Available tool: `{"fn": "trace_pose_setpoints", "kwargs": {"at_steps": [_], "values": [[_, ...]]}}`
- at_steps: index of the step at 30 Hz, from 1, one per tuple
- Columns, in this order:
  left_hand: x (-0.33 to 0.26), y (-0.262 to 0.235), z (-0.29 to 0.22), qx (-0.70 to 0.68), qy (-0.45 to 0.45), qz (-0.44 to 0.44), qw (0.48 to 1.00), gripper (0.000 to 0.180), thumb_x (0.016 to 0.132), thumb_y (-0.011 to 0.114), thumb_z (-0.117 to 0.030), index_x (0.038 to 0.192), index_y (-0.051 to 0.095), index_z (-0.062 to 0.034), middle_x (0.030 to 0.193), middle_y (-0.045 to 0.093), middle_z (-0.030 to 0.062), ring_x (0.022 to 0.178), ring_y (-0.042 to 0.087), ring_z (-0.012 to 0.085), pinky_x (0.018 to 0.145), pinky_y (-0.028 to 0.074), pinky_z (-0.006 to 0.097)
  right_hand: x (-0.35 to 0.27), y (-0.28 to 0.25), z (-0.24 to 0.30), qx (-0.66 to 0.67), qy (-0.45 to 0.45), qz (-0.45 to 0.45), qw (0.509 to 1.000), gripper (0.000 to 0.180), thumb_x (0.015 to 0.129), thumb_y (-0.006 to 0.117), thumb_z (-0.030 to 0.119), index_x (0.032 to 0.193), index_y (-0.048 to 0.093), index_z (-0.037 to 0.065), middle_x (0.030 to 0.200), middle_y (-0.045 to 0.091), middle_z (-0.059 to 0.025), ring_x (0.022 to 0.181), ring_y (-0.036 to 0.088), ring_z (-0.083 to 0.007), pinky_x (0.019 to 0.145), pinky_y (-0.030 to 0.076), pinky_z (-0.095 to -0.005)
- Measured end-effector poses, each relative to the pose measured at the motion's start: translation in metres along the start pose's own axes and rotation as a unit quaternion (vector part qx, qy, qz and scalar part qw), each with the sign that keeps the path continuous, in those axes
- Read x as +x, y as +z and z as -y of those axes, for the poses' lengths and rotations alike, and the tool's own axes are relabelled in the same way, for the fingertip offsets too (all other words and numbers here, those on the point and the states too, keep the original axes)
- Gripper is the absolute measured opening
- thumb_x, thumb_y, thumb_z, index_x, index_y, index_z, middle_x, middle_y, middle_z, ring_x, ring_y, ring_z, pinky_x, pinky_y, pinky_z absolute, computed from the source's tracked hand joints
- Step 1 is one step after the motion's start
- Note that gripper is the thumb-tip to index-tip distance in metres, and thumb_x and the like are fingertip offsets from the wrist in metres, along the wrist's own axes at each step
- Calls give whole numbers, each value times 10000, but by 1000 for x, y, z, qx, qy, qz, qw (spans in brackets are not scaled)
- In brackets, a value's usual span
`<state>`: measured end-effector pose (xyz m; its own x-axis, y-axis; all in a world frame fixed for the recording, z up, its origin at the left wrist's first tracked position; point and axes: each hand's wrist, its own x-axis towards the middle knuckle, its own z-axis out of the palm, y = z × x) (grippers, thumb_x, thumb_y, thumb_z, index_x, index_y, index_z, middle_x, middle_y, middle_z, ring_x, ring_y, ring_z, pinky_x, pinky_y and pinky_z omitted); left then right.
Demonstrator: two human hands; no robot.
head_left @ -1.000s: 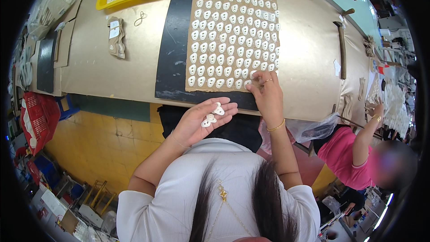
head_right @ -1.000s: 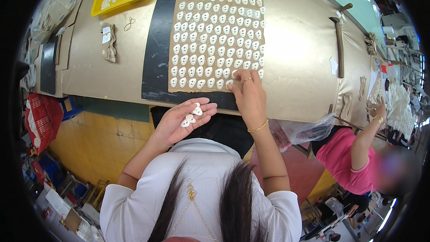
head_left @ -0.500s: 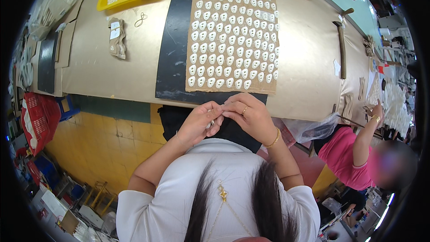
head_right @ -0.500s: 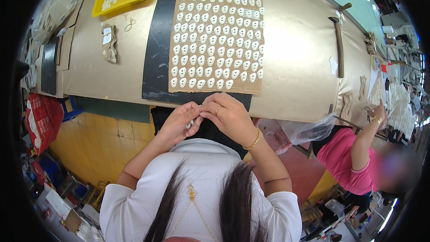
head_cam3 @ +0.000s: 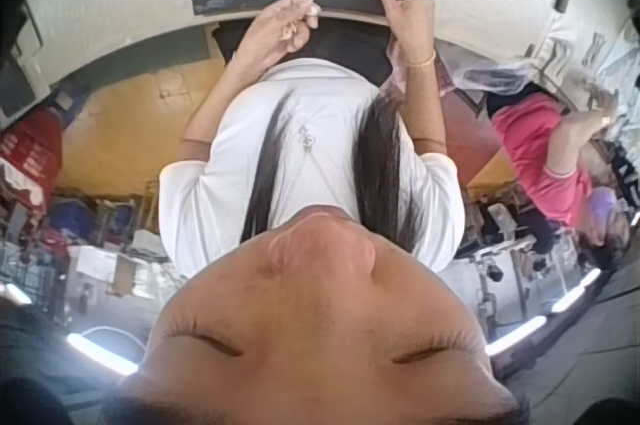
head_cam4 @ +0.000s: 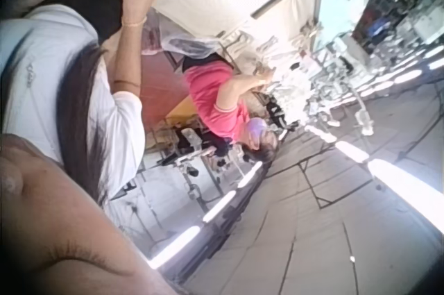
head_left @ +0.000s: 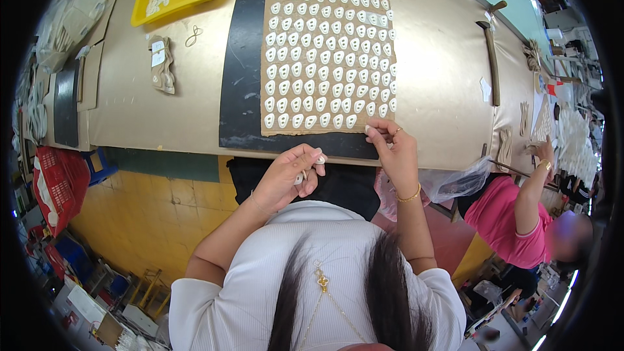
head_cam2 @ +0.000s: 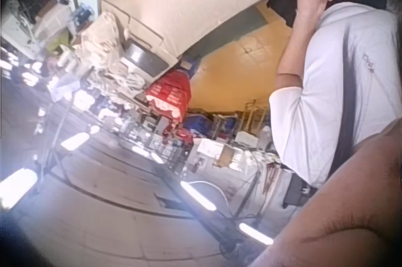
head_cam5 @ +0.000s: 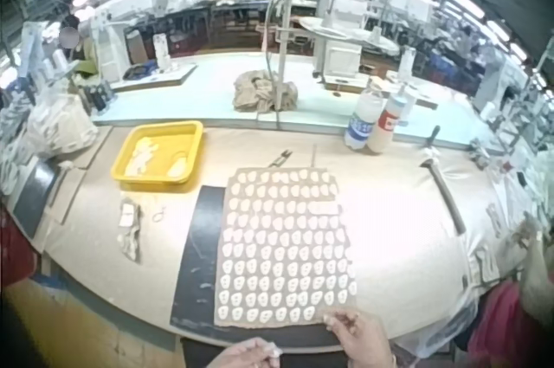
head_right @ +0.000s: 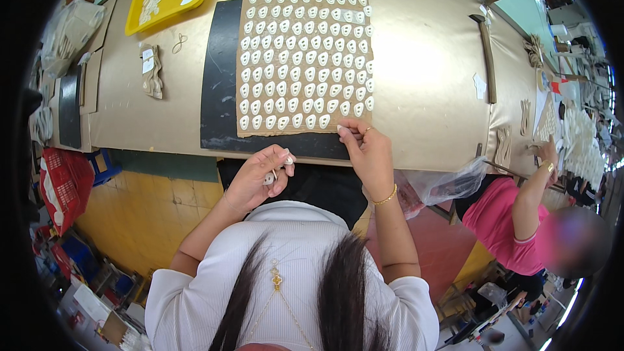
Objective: The person picks small white decorative pieces from a yellow tray and places them one by one onto a cardboard sheet with pre-marked positions. The person continues filling the sheet in rows, handling the pieces by hand without using tools.
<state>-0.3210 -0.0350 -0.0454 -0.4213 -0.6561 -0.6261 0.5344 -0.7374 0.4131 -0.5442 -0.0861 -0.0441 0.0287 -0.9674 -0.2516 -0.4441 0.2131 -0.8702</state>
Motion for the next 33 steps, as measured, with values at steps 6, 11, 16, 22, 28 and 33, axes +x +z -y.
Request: {"fn": "trace_pose_setpoints", "kwargs": {"at_steps": [6,11,16,22,28,33], "values": [[1,0,0,4,-2,-1,1000,220,981,529,-218,1020,585,-9,810,584,55,556,533,79,422,385,192,5,0,0,38,-5,-15,999,155,881,644,68,1002,655,-28,762,669,-75,734,665,-114,628,510,-234],[1,1,0,16,-9,-18,1000,264,966,557,-200,1113,595,16,870,606,74,589,536,77,438,405,187,10,3,0,76,42,-17,996,158,875,651,64,991,639,-42,789,673,-71,718,675,-115,609,518,-230],[0,2,-2,9,-9,-23,1000,245,957,567,-169,1103,593,27,890,621,107,572,523,85,421,388,187,16,4,5,55,91,5,994,182,904,637,105,1029,628,-27,825,663,-41,692,661,-92,563,485,-198],[1,-4,-1,13,-6,-4,1000,282,954,578,-211,1123,600,13,905,619,90,597,543,74,447,421,184,19,8,8,-14,55,-2,998,118,860,659,63,930,656,-32,794,658,-73,586,622,-122,555,499,-266],[0,1,-2,-2,-3,-22,1000,265,954,572,-176,1125,595,24,910,630,118,576,526,88,417,395,191,22,9,3,-132,-58,-33,989,90,822,671,47,901,645,11,907,554,-90,699,638,-212,622,505,-313],[1,1,-1,14,-10,-25,1000,248,953,582,-208,1073,592,8,885,636,115,555,536,85,422,395,179,25,7,7,-197,-101,-47,974,116,808,669,35,911,616,37,945,534,-100,715,631,-246,629,495,-352]]}}
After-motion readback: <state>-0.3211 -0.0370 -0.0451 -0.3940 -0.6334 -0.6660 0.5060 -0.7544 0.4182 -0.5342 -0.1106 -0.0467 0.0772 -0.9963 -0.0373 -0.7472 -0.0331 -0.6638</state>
